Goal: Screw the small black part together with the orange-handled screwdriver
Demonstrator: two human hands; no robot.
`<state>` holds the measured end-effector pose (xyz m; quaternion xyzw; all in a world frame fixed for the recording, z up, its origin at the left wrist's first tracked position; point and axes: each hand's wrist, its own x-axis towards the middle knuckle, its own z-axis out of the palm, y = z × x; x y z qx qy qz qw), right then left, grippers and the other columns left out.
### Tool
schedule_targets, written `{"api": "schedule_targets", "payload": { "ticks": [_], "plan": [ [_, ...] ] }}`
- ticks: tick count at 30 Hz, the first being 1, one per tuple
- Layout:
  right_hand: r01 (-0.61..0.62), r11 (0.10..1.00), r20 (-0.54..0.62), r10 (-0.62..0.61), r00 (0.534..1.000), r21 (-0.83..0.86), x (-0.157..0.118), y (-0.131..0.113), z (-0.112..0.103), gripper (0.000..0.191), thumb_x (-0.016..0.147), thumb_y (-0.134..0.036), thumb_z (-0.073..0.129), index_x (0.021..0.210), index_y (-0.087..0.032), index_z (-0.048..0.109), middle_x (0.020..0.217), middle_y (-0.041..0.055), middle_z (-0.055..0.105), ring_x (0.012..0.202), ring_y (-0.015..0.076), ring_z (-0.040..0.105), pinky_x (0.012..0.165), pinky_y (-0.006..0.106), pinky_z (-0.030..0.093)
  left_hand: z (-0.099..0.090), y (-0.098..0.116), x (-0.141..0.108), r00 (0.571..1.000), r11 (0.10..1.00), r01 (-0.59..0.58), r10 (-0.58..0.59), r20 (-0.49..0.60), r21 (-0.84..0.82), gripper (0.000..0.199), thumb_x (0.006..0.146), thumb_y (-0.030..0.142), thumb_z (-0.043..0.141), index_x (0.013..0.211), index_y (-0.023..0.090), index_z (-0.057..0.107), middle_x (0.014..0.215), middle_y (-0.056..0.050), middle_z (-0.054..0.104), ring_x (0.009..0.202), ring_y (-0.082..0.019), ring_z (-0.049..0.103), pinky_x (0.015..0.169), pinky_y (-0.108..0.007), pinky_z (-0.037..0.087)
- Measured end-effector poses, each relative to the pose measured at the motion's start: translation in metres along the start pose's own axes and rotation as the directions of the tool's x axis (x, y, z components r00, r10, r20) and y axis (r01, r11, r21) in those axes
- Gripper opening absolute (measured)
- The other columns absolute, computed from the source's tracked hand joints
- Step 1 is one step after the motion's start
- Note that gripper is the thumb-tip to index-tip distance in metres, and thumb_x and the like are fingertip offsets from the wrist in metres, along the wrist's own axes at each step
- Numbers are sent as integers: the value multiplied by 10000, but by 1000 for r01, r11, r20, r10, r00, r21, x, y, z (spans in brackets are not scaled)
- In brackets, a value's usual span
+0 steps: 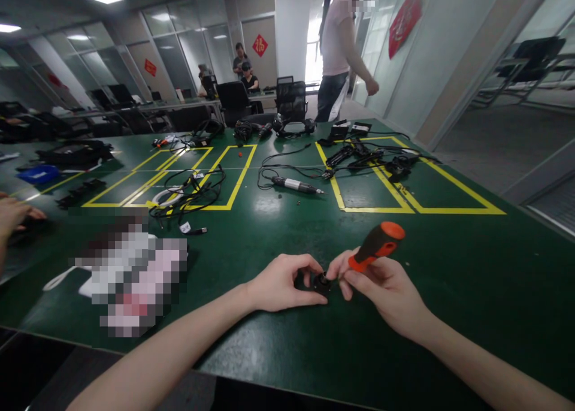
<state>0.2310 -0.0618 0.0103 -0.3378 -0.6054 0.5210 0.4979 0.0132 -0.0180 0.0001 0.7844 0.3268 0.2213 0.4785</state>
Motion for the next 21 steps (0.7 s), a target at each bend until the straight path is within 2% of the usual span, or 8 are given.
{"api": "schedule_targets", "payload": {
  "ticks": [4,7,13,17,21],
  "plan": [
    [4,1000,24,-4,1000,7,0,-3,1,347,982,-502,672,887,-172,725,763,56,707,574,141,631,593,297,559,0,1,-1,1000,1000,4,-4,3,-12,343,754,318,891,1000,152,718,750,41,617,606,-78,505,592,-200,392],
    [17,998,14,-18,1000,58,-1,-1,2,302,955,-486,716,952,-184,711,800,63,735,596,149,656,587,292,569,-1,2,-1,1000,1000,4,-4,2,-8,332,758,314,886,994,149,720,741,42,613,605,-79,500,592,-200,392],
    [-2,1000,8,2,1000,6,-1,1,0,288,923,-454,760,851,-184,690,784,66,738,574,144,621,592,306,563,-1,1,-1,1000,1000,18,-18,9,19,347,757,330,886,1007,155,722,740,44,608,623,-86,504,597,-204,385],
    [-12,1000,22,12,1000,-11,0,-3,-1,321,947,-491,723,883,-176,721,716,44,696,563,148,618,586,308,554,0,-1,-1,1000,1000,-4,4,3,5,357,756,333,883,1021,155,722,760,34,617,647,-95,525,613,-210,396],
    [7,1000,11,-7,1000,20,0,-4,1,301,970,-492,694,949,-193,720,795,53,736,596,146,654,608,295,570,-1,0,-1,1000,1000,-25,25,-3,-6,382,738,354,889,1019,153,725,775,24,636,659,-100,536,614,-212,404]
  ]
}}
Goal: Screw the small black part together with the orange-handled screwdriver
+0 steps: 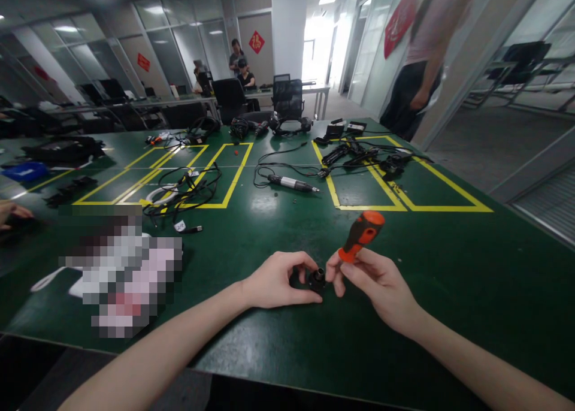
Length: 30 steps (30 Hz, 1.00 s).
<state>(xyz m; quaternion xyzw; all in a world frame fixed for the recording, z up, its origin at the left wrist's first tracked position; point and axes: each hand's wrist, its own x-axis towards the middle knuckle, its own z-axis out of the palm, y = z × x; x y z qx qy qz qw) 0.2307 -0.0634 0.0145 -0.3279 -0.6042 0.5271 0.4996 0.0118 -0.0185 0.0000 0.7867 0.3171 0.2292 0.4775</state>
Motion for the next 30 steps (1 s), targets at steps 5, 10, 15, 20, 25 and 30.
{"api": "schedule_targets", "payload": {
  "ticks": [5,10,15,20,25,30],
  "plan": [
    [25,999,-18,-24,1000,21,0,2,0,259,959,-446,727,902,-196,688,805,65,770,595,136,642,611,281,564,-3,4,1,1000,1000,2,-2,22,-5,295,820,337,797,1026,135,733,735,18,641,603,-87,521,564,-204,390],
    [2,1000,0,-2,1000,-5,0,1,0,305,976,-465,695,888,-172,703,821,75,745,575,131,623,594,287,551,-4,2,1,1000,997,23,-23,11,-68,309,763,339,871,950,130,742,763,8,684,642,-95,560,591,-213,402],
    [-1,998,8,1,1000,57,-1,3,3,319,974,-497,689,944,-179,672,772,44,706,556,122,611,570,269,536,-3,0,0,999,995,48,-48,2,-91,330,722,356,912,861,130,716,808,-3,719,630,-82,545,577,-206,386],
    [30,997,-7,-30,1000,64,0,7,3,262,966,-418,727,885,-180,653,781,41,726,568,101,614,594,246,535,-3,-3,0,992,975,125,-116,56,-185,338,723,338,905,872,128,686,717,8,699,627,-102,619,586,-211,434],
    [34,997,12,-35,999,62,0,5,4,254,990,-411,695,907,-172,714,825,45,721,560,87,611,592,240,536,-5,-8,1,971,908,235,-205,122,-348,368,686,299,917,884,131,655,725,-2,721,658,-119,677,676,-248,522],
    [45,992,1,-46,999,116,-1,6,5,223,987,-418,701,984,-195,698,776,23,724,557,93,625,581,228,537,-7,-6,2,963,866,264,-214,163,-424,361,685,224,901,939,126,664,811,-40,774,669,-118,705,661,-231,518]
  ]
}}
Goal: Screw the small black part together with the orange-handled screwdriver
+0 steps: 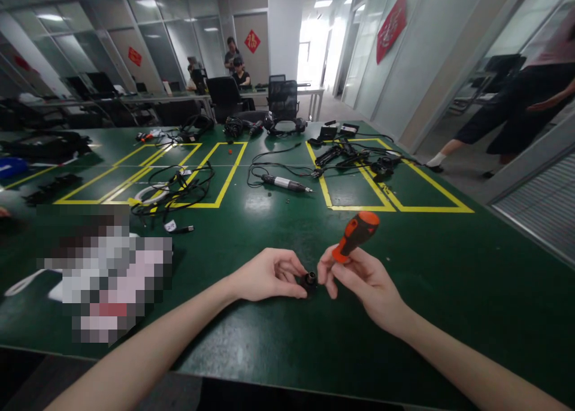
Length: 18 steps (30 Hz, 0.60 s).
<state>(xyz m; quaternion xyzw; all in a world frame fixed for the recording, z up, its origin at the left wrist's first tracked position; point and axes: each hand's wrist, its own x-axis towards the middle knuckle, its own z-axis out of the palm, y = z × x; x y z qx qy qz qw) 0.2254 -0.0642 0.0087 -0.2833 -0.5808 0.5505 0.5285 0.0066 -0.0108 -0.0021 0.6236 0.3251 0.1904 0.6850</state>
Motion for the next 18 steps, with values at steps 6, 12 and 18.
{"api": "schedule_targets", "payload": {
  "ticks": [6,12,18],
  "plan": [
    [16,999,-25,-17,1000,-32,1,1,-1,245,955,-392,743,852,-174,699,796,48,739,522,90,603,549,238,524,2,0,0,1000,999,-25,25,16,-25,355,693,146,838,953,157,596,832,-22,778,641,-111,700,625,-212,512],
    [33,988,2,-34,999,-151,3,-5,-3,291,968,-434,712,866,-167,769,704,37,689,560,129,628,581,276,546,2,0,0,998,997,-67,67,16,28,310,708,162,842,938,145,634,804,-13,753,653,-106,695,636,-212,521],
    [27,997,-45,-30,999,-74,1,-3,-3,235,931,-418,764,925,-190,706,765,40,749,544,121,640,560,260,560,1,-1,-1,999,999,-37,37,-17,34,330,709,220,890,922,132,653,729,-7,737,643,-109,693,644,-218,520]
  ]
}}
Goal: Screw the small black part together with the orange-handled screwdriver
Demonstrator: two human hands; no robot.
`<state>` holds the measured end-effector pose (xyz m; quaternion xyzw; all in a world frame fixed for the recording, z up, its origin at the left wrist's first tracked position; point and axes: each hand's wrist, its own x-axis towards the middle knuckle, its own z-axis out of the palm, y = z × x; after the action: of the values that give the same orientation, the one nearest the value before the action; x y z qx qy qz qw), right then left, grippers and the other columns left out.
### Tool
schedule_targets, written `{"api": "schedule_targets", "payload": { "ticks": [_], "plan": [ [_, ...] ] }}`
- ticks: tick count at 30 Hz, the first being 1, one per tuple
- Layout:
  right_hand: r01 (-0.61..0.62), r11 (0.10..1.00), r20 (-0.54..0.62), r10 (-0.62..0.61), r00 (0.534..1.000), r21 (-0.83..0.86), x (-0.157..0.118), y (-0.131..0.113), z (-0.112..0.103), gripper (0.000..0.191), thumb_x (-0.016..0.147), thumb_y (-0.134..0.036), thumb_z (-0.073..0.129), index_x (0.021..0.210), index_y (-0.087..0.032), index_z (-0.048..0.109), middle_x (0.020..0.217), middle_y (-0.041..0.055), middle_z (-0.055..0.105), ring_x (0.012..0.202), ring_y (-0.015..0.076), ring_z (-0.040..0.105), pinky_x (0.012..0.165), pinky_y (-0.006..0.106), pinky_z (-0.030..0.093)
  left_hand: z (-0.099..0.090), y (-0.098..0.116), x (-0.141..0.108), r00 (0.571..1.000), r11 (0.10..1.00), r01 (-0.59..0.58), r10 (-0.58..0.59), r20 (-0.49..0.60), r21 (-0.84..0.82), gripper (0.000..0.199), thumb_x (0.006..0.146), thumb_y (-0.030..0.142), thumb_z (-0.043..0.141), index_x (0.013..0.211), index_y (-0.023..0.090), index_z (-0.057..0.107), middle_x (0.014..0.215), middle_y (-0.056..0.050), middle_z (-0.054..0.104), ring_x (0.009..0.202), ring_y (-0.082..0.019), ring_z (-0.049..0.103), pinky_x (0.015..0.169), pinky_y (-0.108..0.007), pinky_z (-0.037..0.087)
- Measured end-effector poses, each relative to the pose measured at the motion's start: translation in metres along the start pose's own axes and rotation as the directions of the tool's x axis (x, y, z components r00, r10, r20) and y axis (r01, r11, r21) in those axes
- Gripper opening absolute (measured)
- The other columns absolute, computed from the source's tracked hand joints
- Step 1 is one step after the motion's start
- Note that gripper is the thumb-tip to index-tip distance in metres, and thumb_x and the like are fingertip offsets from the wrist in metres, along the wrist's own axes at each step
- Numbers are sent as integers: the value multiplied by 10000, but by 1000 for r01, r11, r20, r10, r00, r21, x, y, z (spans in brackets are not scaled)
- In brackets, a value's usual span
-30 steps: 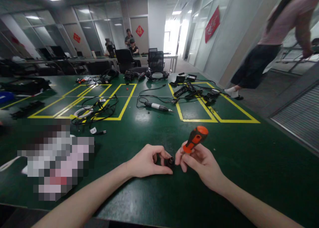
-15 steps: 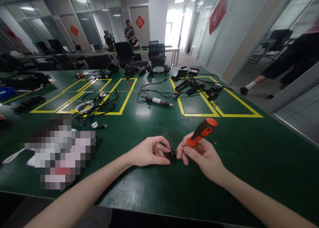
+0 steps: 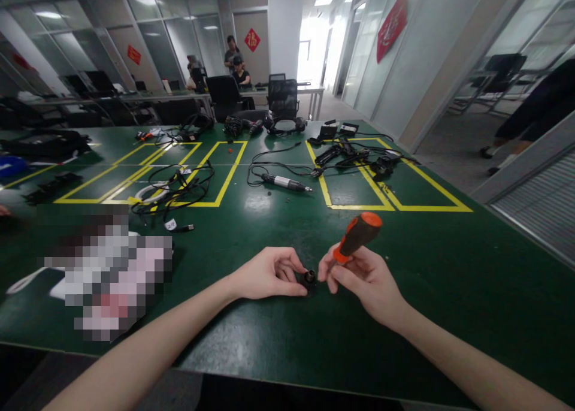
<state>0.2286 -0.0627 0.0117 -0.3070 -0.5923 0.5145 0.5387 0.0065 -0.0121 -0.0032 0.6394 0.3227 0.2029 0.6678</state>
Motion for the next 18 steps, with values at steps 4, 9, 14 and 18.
{"api": "schedule_targets", "payload": {
  "ticks": [4,9,14,18],
  "plan": [
    [14,998,11,-14,1000,-60,0,1,-1,248,941,-393,753,824,-178,717,725,38,725,548,120,625,571,266,551,-2,-2,1,1000,1000,22,-22,5,-7,329,703,232,895,913,123,667,735,-27,758,651,-119,705,660,-226,533],
    [24,995,32,-21,999,-93,1,0,-2,280,982,-428,694,894,-176,778,733,47,721,545,123,624,572,275,546,-1,0,1,1000,1000,15,-15,7,-6,295,694,186,873,896,127,666,715,-11,745,636,-107,695,640,-208,527],
    [-10,1000,0,10,1000,-11,1,-2,2,258,929,-443,762,939,-191,707,769,45,752,544,127,639,560,272,571,1,4,1,1000,1000,-13,13,18,5,390,680,156,869,1032,127,705,925,-53,780,677,-89,697,658,-206,545],
    [-13,996,2,13,1000,-84,1,-5,1,271,918,-427,775,836,-177,705,759,60,752,548,128,632,558,277,574,2,3,2,1000,1000,-15,15,-3,-5,414,652,184,919,994,129,693,908,-45,777,678,-92,692,646,-206,535]
  ]
}}
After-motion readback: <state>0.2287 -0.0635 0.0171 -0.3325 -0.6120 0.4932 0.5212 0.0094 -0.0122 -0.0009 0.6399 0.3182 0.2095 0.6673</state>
